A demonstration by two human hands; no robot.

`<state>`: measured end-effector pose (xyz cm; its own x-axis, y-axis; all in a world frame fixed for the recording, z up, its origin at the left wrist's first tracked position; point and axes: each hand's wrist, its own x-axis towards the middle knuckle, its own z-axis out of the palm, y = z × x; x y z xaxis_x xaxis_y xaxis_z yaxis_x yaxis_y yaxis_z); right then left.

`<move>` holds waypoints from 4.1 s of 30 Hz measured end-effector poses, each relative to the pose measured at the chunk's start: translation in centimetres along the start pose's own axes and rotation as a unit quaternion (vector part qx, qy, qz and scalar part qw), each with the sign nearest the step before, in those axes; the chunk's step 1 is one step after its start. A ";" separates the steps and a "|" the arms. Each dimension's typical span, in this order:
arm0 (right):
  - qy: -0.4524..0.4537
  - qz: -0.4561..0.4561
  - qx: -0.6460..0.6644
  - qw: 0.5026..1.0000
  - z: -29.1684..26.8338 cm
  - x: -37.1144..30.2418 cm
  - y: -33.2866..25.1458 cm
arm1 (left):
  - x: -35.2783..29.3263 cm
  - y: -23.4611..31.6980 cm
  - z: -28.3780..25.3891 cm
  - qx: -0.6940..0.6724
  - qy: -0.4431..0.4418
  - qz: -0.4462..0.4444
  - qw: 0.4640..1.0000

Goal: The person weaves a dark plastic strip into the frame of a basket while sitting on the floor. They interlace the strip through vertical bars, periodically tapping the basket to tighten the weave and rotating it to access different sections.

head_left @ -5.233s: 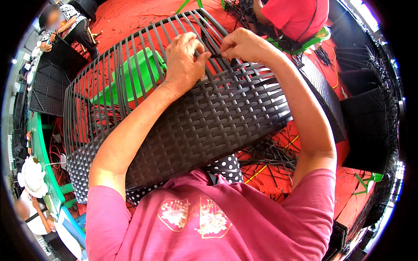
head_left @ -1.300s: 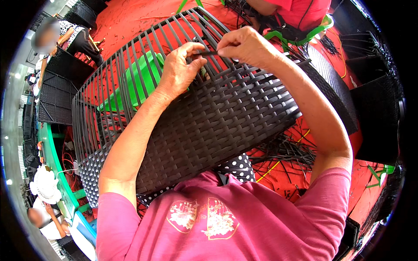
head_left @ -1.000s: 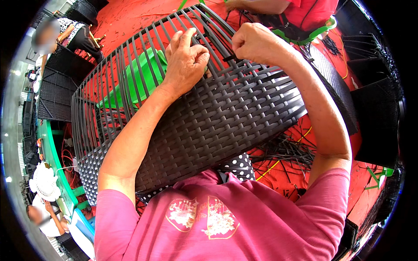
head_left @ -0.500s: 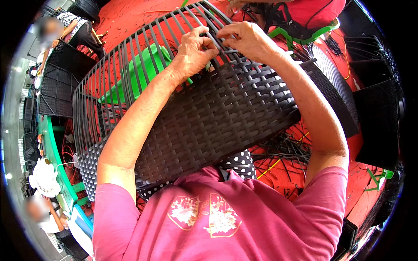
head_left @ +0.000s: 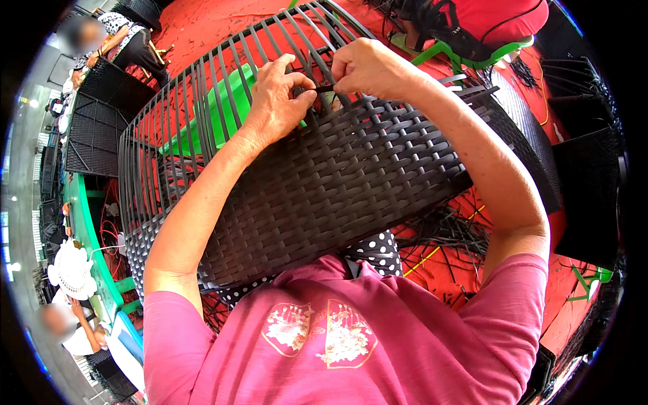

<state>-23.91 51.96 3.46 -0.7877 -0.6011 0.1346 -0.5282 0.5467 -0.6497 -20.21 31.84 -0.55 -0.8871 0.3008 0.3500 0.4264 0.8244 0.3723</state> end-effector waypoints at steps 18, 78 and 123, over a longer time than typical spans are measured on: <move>-0.073 -0.017 -0.149 0.986 1.1 1.6 -1.1 | 0.2 0.4 0.4 0.064 -0.122 -0.061 0.989; -0.099 0.007 0.215 0.972 8.2 3.6 -6.6 | -6.8 -3.8 -9.0 -0.184 -0.007 -0.060 0.981; -0.155 -0.020 0.109 0.982 14.4 6.8 -11.9 | -14.5 -8.8 -9.7 -0.164 0.004 -0.216 0.963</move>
<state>-18.39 32.97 1.29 -0.6155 -0.7866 -0.0502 -0.4495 0.4026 -0.7974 -9.36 15.59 -0.51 -0.9934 -0.0409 0.1071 0.0514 0.6760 0.7351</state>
